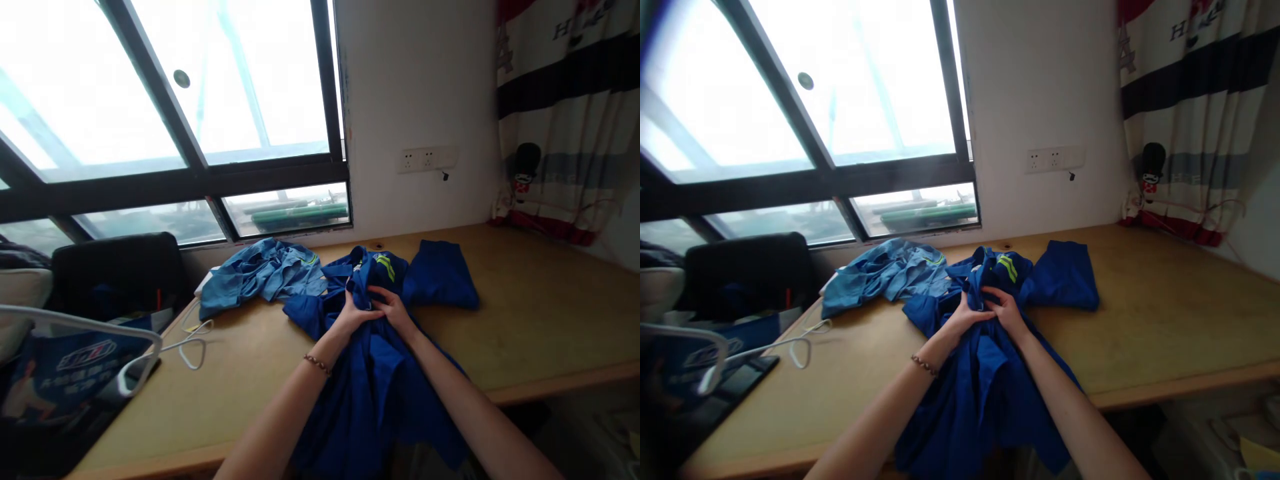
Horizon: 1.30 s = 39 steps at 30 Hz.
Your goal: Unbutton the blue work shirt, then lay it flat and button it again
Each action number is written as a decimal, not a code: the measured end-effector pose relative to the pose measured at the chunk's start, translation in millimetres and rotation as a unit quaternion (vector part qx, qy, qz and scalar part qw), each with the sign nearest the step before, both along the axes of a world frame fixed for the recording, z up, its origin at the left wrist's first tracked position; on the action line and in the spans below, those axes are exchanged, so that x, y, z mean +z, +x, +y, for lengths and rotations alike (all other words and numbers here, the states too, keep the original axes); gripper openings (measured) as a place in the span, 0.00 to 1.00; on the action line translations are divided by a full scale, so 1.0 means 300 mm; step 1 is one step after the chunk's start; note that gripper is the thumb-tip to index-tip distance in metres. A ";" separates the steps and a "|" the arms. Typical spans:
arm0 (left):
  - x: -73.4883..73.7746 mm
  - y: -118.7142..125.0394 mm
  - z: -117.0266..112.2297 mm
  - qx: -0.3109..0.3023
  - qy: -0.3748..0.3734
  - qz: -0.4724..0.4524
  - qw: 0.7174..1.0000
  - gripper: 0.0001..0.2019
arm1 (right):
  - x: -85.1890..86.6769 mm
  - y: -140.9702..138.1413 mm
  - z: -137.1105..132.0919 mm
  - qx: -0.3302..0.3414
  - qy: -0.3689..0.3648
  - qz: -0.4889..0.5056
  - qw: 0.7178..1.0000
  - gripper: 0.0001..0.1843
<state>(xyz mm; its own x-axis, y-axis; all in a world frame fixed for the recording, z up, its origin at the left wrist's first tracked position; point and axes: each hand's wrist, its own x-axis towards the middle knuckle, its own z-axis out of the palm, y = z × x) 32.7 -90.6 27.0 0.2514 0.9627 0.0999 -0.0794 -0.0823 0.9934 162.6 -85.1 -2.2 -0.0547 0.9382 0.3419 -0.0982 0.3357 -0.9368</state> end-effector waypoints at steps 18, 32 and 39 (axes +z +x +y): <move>0.554 -0.604 0.275 0.550 0.437 0.290 0.650 0.15 | 0.143 0.186 -0.011 -0.307 0.234 -0.270 0.882 0.14; 0.023 -0.360 0.174 0.281 0.289 0.589 0.700 0.20 | -0.099 0.255 0.074 -0.304 0.019 -0.300 0.904 0.19; -0.090 -0.168 0.018 -0.037 0.401 0.419 0.814 0.15 | -0.096 0.248 0.062 -0.271 -0.003 -0.313 0.910 0.19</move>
<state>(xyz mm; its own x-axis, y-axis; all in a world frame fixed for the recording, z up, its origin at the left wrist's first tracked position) -17.7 -85.2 0.1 0.6093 0.6513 0.4523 0.5633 -0.7570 0.3312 237.1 -66.6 -30.9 0.2347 0.8868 0.3982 0.6348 0.1705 -0.7537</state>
